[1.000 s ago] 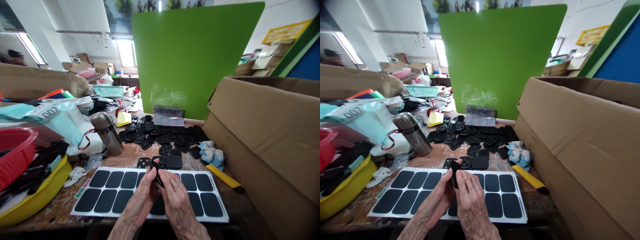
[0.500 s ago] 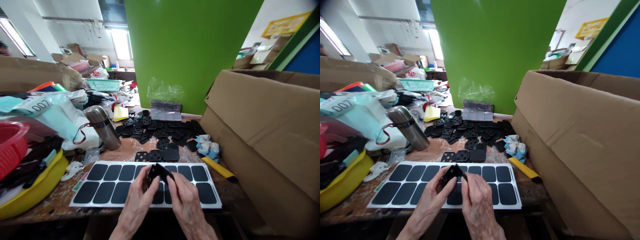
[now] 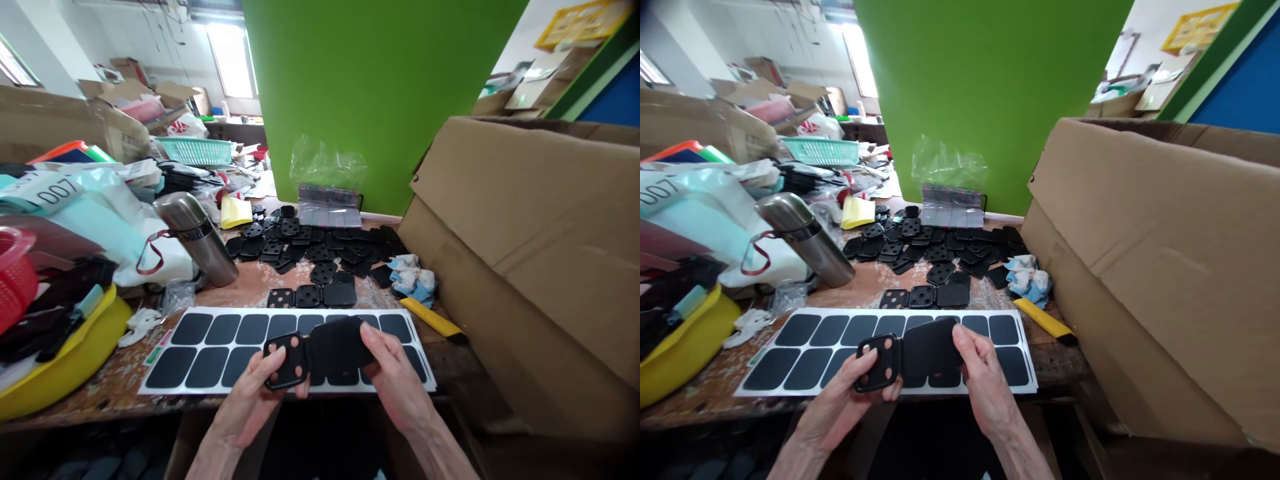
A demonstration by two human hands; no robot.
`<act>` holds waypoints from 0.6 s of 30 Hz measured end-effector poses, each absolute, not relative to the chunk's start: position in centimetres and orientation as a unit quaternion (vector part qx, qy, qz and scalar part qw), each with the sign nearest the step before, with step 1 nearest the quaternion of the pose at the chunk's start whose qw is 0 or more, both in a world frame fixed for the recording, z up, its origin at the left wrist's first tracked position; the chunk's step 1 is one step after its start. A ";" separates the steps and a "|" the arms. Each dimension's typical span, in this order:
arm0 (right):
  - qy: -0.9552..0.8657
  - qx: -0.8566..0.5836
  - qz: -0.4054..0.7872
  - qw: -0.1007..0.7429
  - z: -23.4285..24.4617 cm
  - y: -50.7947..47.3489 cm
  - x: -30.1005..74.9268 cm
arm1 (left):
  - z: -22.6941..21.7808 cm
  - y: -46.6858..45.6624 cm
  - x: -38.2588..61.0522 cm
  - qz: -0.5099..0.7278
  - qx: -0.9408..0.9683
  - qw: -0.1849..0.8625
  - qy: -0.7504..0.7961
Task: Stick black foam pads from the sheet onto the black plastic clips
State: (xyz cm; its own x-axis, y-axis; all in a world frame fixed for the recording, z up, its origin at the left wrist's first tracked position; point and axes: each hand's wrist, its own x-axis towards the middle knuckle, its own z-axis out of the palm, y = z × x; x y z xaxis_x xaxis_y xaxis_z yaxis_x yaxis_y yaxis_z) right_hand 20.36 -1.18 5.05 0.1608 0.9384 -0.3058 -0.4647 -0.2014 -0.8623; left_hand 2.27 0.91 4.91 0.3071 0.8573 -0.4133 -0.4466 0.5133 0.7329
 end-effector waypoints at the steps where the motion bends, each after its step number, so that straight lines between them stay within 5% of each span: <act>1: -0.241 -0.497 0.599 0.580 4.9 -1.3 20.3 | 5.0 0.9 2.2 0.422 0.261 0.763 0.414; 8: -0.366 -0.532 0.530 0.550 5.2 -1.8 19.9 | 5.2 1.2 2.3 0.430 0.290 0.751 0.409; 13: -0.456 -0.652 0.343 0.499 5.7 -1.7 18.4 | 4.9 1.0 2.4 0.429 0.314 0.747 0.400; 18: -0.435 -0.652 0.335 0.524 4.0 -0.3 19.6 | 4.8 0.4 1.9 0.419 0.318 0.745 0.410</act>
State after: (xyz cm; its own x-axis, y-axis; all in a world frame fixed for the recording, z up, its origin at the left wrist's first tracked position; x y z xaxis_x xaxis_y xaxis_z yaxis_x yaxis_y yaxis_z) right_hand 19.57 -0.25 3.98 0.3982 0.9171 0.0190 0.2156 -0.0734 -0.9737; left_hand 1.88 0.40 4.75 0.3117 0.8856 -0.3444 -0.3636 0.4460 0.8179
